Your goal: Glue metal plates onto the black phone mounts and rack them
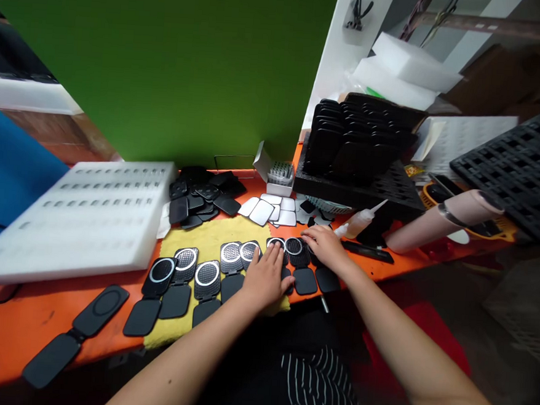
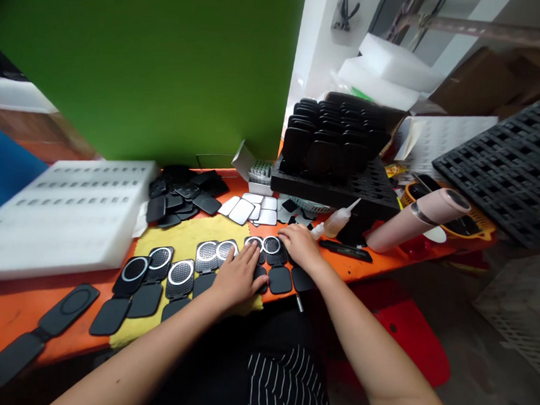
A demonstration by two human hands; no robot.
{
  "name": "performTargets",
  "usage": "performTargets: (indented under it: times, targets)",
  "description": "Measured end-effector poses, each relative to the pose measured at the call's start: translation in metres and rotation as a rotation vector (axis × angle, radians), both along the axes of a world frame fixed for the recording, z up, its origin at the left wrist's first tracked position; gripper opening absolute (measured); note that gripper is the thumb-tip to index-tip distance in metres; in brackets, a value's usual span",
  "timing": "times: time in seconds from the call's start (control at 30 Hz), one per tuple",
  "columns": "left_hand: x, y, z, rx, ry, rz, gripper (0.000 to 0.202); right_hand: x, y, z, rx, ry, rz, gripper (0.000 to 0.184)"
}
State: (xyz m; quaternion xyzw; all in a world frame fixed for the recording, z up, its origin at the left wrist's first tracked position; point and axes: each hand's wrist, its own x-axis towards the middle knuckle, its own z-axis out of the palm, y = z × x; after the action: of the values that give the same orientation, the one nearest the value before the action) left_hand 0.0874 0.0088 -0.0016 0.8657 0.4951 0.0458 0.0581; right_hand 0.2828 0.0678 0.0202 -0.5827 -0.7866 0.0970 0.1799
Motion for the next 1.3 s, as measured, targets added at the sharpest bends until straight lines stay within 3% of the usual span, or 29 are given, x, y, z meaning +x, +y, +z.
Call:
performTargets:
  times: [0.2,0.43,0.73,1.3]
  targets:
    - [0.005,-0.006,-0.006,-0.022,0.004,0.025,0.070,-0.011,0.027,-0.005,-0.141,-0.142,0.162,0.021]
    - [0.003,-0.005,-0.008,-0.046,-0.014,0.014,0.071,-0.012,0.038,-0.012,-0.189,-0.173,0.217,0.016]
    - [0.005,-0.004,-0.013,-0.061,-0.019,0.018,0.073,-0.014,0.035,-0.016,-0.183,-0.218,0.190,0.016]
    - [0.006,-0.006,-0.011,-0.068,0.003,0.018,0.072,-0.010,0.021,0.000,-0.208,-0.236,0.085,0.021]
